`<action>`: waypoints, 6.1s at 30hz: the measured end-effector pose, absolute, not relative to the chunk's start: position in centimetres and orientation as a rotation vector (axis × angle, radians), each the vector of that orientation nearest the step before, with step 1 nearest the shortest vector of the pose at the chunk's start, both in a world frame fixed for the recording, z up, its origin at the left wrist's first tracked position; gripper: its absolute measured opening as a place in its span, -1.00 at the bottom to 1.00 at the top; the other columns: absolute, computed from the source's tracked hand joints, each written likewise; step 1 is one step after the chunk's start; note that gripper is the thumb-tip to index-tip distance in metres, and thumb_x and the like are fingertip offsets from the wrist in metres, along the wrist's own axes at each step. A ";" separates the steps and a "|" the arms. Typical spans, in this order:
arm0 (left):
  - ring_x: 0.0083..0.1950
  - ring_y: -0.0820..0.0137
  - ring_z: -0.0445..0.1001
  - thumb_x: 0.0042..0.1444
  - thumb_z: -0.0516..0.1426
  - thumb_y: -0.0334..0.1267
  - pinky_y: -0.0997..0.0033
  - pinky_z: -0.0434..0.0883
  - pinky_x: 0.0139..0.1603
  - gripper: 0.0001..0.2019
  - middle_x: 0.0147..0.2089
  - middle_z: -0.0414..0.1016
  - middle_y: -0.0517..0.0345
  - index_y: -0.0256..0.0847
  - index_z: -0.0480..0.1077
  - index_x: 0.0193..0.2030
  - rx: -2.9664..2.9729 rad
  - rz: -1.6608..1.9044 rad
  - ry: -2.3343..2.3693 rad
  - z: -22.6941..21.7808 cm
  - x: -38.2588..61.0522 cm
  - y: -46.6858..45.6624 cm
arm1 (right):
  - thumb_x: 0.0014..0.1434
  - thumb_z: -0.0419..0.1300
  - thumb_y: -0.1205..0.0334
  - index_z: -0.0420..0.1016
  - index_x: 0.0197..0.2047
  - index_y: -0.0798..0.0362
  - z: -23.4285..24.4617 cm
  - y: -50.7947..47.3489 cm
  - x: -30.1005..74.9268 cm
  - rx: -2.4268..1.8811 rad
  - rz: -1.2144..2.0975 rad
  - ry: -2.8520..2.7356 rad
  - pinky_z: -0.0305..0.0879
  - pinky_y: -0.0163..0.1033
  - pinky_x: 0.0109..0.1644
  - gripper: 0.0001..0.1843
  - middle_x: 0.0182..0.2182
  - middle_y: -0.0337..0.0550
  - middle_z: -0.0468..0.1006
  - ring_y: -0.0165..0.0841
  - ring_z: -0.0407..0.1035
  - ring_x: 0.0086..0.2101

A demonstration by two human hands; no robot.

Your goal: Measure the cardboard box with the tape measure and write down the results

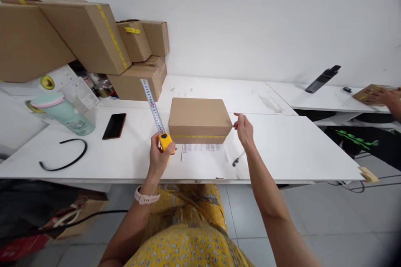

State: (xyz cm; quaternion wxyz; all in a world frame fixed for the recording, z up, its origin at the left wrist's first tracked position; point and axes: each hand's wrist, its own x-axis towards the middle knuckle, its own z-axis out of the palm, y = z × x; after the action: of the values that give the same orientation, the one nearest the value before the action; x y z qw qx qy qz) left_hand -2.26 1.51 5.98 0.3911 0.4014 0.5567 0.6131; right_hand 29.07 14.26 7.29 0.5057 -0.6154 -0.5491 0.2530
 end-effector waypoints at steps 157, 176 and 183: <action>0.57 -0.08 0.08 0.34 0.07 0.14 -0.15 0.12 0.54 -0.18 0.51 0.14 -0.42 -0.50 0.07 0.50 2.633 0.436 1.550 -4.3 2.6 -3.4 | 0.42 0.05 0.10 0.59 -0.20 0.01 -4.5 -1.1 28.0 -1.808 -0.162 -1.761 0.20 -0.02 0.13 -0.68 -0.10 -0.02 0.69 -0.18 0.49 -0.08; 0.35 0.08 0.44 0.43 0.08 -0.10 0.01 0.40 0.40 -0.59 0.29 0.50 -0.24 -0.34 0.46 0.24 2.643 0.558 1.506 -4.9 4.1 -3.1 | 0.21 0.17 0.06 0.52 0.06 0.03 2.1 -0.3 33.7 -1.358 0.928 -0.970 0.48 -0.02 -0.11 -0.60 -0.23 -0.04 0.66 -0.19 0.58 -0.20; 0.36 0.07 0.44 0.41 0.11 -0.10 0.02 0.37 0.43 -0.58 0.31 0.49 -0.22 -0.33 0.46 0.25 2.589 0.550 1.525 -4.7 4.3 -3.2 | 0.25 0.16 -0.31 0.29 -0.37 -0.09 3.5 -2.1 25.9 -1.172 1.051 -1.090 0.36 -0.20 -0.34 -0.53 -0.66 -0.38 0.30 -0.40 0.29 -0.57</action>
State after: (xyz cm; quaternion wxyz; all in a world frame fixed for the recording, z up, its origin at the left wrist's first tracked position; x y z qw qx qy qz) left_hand 4.28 -3.16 -4.75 0.0432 0.8467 0.4989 0.1798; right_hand 25.90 -2.09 3.50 0.5759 -0.5004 -0.4655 0.4487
